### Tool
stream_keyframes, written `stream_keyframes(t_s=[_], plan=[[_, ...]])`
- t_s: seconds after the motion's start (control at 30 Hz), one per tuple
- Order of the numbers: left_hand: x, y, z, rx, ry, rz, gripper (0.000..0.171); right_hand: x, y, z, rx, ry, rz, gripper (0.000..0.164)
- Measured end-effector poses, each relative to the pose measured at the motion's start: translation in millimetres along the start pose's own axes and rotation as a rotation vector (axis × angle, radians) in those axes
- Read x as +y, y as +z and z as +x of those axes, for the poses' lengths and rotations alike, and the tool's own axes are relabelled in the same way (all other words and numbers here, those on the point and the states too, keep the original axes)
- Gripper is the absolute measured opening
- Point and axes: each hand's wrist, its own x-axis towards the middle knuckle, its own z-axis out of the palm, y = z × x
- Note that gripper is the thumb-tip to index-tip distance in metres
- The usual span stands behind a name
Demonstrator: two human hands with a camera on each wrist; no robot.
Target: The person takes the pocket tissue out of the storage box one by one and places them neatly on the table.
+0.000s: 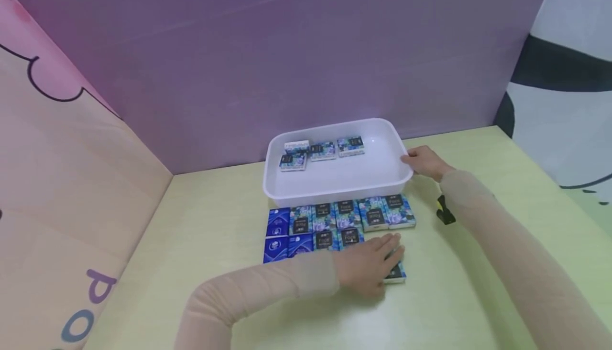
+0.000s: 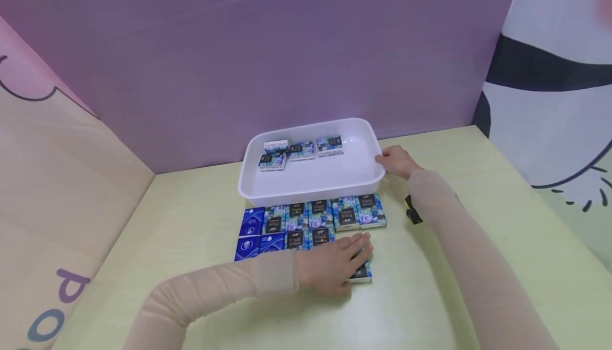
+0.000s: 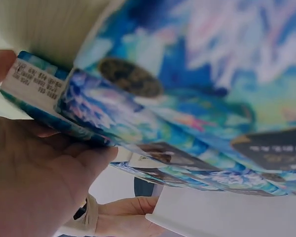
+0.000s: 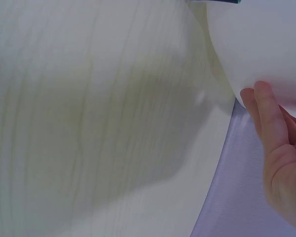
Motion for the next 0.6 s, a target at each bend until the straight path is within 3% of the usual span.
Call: stream_keyframes(t_s=[0.2,0.3,0.53,0.6], plan=[[6.1,1.0,-3.0,0.001,-0.038,0.005,0.072,-2.3,0.9,-0.2,-0.008,0.004,-0.004,0.047],[10.8,0.2,-5.8,0.036,-0.054,-0.001,0.065,-2.6,1.0,-0.6,-0.007,0.003,-0.002,0.046],[15.4,0.7,-7.2,0.174,-0.060,0.219,0.048,-1.7,1.0,0.0,0.003,-0.005,-0.004,0.046],[15.1,1.3,-6.1,0.202,-0.064,0.244,0.045,-1.2,1.3,0.2,0.005,-0.007,-0.003,0.045]])
